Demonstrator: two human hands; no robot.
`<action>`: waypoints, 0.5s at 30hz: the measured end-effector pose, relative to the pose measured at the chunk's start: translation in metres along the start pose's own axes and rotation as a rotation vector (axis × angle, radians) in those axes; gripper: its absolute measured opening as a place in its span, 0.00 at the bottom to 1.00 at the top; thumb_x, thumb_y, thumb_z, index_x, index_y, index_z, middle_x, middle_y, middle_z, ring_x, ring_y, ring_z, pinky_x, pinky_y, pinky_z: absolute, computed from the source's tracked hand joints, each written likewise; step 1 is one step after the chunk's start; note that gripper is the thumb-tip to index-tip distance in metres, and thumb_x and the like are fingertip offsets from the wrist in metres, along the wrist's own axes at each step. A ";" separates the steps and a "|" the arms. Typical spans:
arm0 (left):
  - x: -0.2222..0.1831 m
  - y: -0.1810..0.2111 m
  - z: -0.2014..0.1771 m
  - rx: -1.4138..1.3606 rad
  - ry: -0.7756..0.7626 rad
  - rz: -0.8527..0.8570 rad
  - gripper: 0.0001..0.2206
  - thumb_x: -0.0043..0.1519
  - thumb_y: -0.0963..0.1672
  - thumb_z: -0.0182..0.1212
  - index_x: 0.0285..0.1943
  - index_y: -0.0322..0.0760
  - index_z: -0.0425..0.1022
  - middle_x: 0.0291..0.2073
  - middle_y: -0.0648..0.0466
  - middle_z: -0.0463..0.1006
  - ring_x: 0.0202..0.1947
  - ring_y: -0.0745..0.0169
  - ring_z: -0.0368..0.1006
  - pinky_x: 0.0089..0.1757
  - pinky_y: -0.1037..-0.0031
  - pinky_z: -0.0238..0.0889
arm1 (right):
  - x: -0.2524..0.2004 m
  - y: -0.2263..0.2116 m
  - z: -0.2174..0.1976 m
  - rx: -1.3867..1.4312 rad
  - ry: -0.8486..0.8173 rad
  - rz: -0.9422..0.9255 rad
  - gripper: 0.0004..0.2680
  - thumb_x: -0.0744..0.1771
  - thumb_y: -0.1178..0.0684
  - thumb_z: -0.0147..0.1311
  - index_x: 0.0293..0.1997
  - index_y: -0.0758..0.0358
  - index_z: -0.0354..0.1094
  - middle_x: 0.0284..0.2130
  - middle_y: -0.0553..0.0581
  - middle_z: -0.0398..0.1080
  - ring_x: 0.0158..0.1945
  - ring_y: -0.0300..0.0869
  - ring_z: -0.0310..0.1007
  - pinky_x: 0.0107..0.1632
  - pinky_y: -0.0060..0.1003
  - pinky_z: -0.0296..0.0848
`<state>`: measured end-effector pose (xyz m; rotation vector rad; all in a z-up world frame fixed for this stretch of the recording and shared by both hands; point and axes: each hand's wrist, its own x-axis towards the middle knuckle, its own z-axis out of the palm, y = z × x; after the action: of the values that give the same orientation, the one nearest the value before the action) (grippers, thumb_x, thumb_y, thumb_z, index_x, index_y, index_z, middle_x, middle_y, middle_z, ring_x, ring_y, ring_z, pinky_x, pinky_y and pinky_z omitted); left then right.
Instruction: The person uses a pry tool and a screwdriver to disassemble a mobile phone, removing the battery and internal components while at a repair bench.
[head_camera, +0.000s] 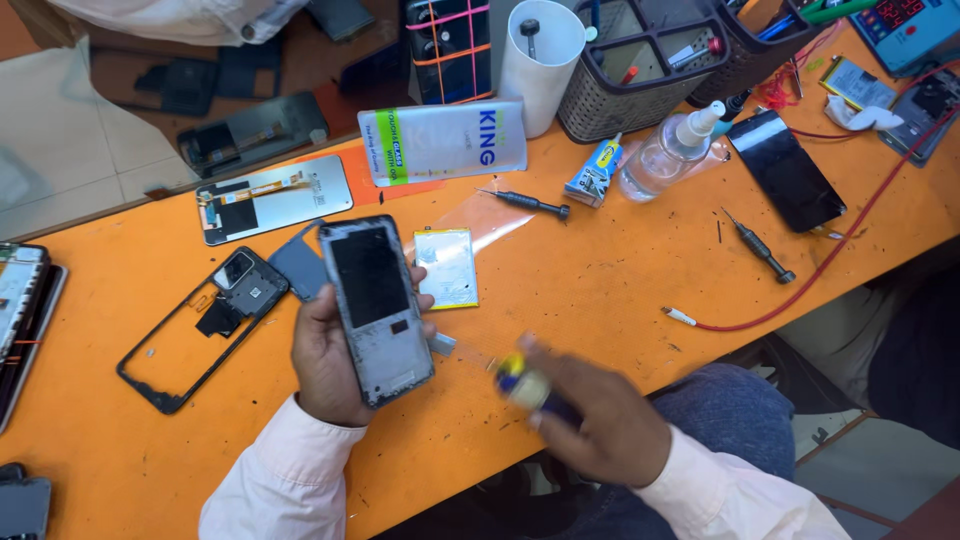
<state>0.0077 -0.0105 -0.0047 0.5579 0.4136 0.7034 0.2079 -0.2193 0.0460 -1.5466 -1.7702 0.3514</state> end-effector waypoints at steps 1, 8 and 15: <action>0.001 -0.003 -0.003 -0.003 -0.041 -0.012 0.31 0.66 0.57 0.45 0.71 0.35 0.64 0.60 0.38 0.74 0.51 0.48 0.76 0.47 0.57 0.74 | 0.001 0.004 -0.001 0.003 -0.003 -0.009 0.24 0.63 0.57 0.59 0.67 0.64 0.57 0.53 0.70 0.71 0.52 0.61 0.75 0.53 0.47 0.74; -0.001 -0.020 -0.018 -0.018 -0.216 -0.235 0.29 0.71 0.56 0.49 0.72 0.30 0.64 0.54 0.38 0.76 0.46 0.52 0.78 0.44 0.62 0.76 | 0.034 0.060 -0.020 -0.387 0.069 0.392 0.23 0.65 0.54 0.60 0.68 0.66 0.63 0.54 0.69 0.71 0.58 0.59 0.72 0.59 0.48 0.71; -0.014 -0.016 -0.003 0.117 -0.409 -0.411 0.29 0.73 0.55 0.50 0.74 0.31 0.62 0.56 0.41 0.76 0.48 0.54 0.77 0.43 0.63 0.76 | 0.110 0.091 0.005 -0.656 -0.162 0.378 0.24 0.64 0.50 0.61 0.70 0.62 0.65 0.49 0.70 0.71 0.50 0.63 0.72 0.49 0.56 0.73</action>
<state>0.0043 -0.0294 -0.0145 0.6842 0.1760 0.1617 0.2720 -0.0938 0.0224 -2.3880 -1.8080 0.0675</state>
